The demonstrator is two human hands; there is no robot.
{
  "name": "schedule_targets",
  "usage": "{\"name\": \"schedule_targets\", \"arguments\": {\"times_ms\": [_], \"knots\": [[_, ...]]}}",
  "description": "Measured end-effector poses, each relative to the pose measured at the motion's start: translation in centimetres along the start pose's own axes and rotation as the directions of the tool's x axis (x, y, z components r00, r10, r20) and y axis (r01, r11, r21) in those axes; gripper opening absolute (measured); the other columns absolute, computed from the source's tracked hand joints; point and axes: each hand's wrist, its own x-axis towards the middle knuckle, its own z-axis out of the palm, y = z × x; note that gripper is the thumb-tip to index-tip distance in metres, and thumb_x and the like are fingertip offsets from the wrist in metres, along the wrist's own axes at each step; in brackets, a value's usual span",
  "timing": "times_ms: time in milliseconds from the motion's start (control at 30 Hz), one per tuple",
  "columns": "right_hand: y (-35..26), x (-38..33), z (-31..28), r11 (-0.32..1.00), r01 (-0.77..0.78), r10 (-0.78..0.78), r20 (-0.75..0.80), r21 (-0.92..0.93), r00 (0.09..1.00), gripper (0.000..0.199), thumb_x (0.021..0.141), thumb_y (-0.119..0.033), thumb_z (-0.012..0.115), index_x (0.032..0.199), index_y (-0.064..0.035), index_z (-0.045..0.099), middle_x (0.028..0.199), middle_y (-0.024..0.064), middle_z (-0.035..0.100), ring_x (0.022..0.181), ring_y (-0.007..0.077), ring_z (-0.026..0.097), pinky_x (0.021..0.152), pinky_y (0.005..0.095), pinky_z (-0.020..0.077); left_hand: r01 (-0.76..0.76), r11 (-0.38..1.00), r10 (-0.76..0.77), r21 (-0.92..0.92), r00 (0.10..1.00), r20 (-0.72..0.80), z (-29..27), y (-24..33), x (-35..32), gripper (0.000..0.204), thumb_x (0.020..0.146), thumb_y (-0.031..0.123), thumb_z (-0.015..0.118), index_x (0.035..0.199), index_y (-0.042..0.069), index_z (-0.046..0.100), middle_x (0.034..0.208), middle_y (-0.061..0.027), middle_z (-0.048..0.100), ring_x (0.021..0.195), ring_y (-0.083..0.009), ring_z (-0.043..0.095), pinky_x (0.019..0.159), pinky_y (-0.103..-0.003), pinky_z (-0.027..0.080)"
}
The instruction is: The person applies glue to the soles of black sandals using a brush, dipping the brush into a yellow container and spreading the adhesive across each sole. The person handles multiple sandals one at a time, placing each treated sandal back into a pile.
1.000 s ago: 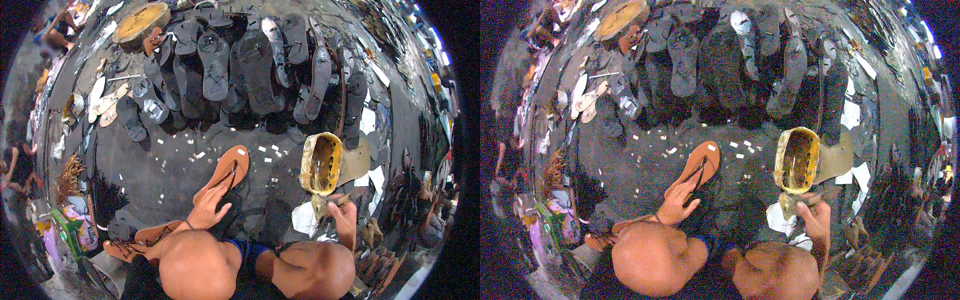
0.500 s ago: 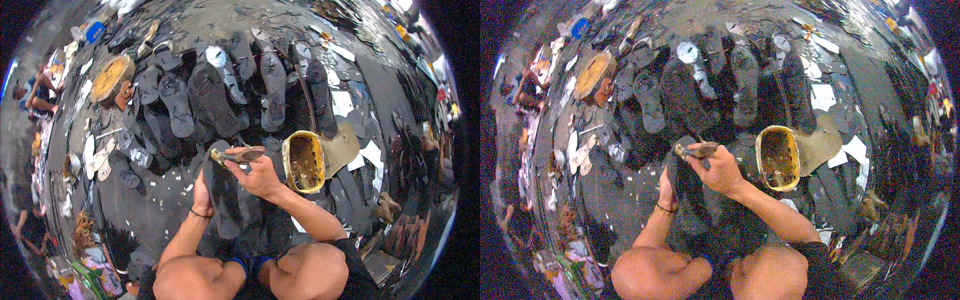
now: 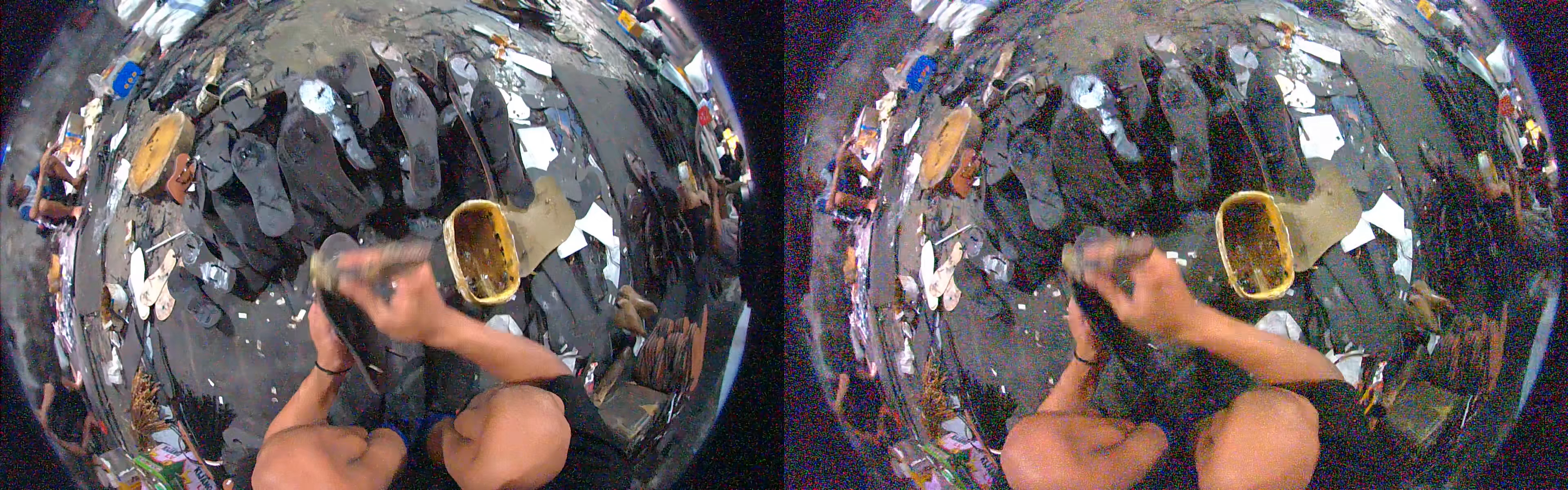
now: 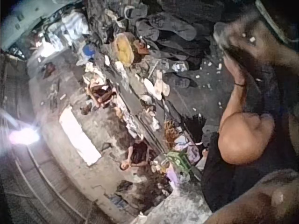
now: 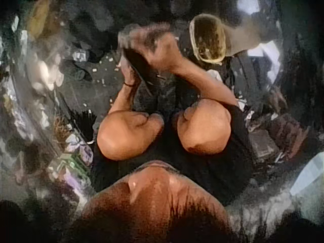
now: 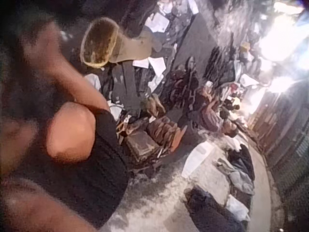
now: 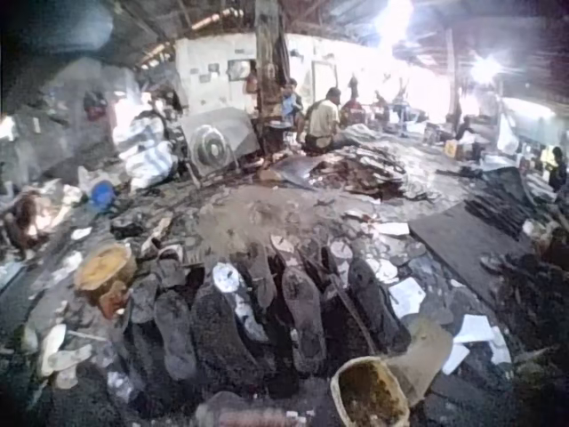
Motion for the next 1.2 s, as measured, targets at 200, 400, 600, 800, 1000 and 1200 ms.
{"name": "schedule_targets", "arguments": {"times_ms": [200, 400, 600, 800, 1000, 1200], "knots": [[0.4, -1.8, 1.1, 0.697, -0.602, 0.519, 0.305, 0.389, 0.798, 0.024, 0.095, -0.02, 0.068, 0.111, -0.0023, 0.07, 0.103, 0.0114, 0.074, 0.096, 0.0206, 0.069, 0.088, 0.0364, 0.0535, -0.021, 0.999, 0.019, -0.039, 0.999, -0.049, -2.1, 0.4, 0.8, 0.053, 0.106, 0.049, 0.041, 0.123, 0.002, 0.061, 0.106, -0.009, 0.069, 0.089, -0.0186, 0.068, 0.082, -0.034, 0.056], [3.1, -1.5, -2.8, 0.49, -0.532, 0.698, 0.055, 0.69, 0.714, 0.027, 0.095, -0.022, 0.07, 0.113, -0.0018, 0.069, 0.101, 0.0048, 0.072, 0.092, 0.0132, 0.066, 0.085, 0.0295, 0.0537, 0.701, 0.711, -0.703, -0.058, 0.703, -0.105, -8.1, 0.3, -7.9, 0.088, 0.094, 0.075, 0.034, 0.149, 0.006, 0.041, 0.14, -0.0159, 0.056, 0.125, -0.0321, 0.057, 0.107, -0.047, 0.045], [3.3, -3.0, 1.7, 0.599, -0.588, 0.549, 0.257, 0.543, 0.796, 0.023, 0.092, -0.018, 0.072, 0.107, -0.0004, 0.072, 0.103, 0.0084, 0.073, 0.095, 0.0177, 0.068, 0.091, 0.0317, 0.0511, 0.42, 0.881, -0.4, -0.219, 0.907, 0.131, -4.3, 1.1, -1.7, 0.077, 0.097, 0.067, 0.041, 0.143, 0.006, 0.046, 0.133, -0.012, 0.06, 0.113, -0.0267, 0.063, 0.098, -0.04, 0.051], [1.2, 0.0, 0.9, 0.916, -0.39, 0.393, 0.01, -0.098, 0.919, 0.02, 0.088, -0.022, 0.073, 0.1, -0.0057, 0.074, 0.091, 0.0117, 0.074, 0.084, 0.0301, 0.071, 0.083, 0.0388, 0.0543, 0.12, 0.93, -0.121, -0.348, 0.992, 0.018, -0.4, 4.3, 4.4, 0.065, 0.093, 0.069, 0.05, 0.11, 0.008, 0.064, 0.092, -0.0069, 0.067, 0.08, -0.0173, 0.065, 0.07, -0.032, 0.056], [-2.8, 0.0, 1.3, 0.938, -0.242, 0.14, 0.367, 0.249, 0.92, 0.022, 0.088, -0.024, 0.074, 0.1, -0.0045, 0.074, 0.1, 0.0125, 0.074, 0.095, 0.0227, 0.07, 0.09, 0.0374, 0.0519, 0.397, 0.81, -0.407, -0.432, 0.91, 0.074, 0.7, 2.8, 4.4, 0.069, 0.096, 0.065, 0.049, 0.13, 0.005, 0.055, 0.106, -0.0092, 0.067, 0.088, -0.0218, 0.067, 0.078, -0.039, 0.057], [-1.0, -0.8, 1.6, 0.897, -0.421, 0.377, 0.266, 0.136, 0.887, 0.025, 0.086, -0.026, 0.075, 0.1, -0.0055, 0.074, 0.1, 0.0145, 0.072, 0.1, 0.0271, 0.068, 0.093, 0.0395, 0.0494, 0.093, 0.968, -0.112, -0.235, 0.991, -0.067, 1.0, 4.6, 4.6, 0.064, 0.093, 0.067, 0.052, 0.117, 0.008, 0.062, 0.096, -0.0044, 0.068, 0.083, -0.0166, 0.066, 0.073, -0.032, 0.056]]}}
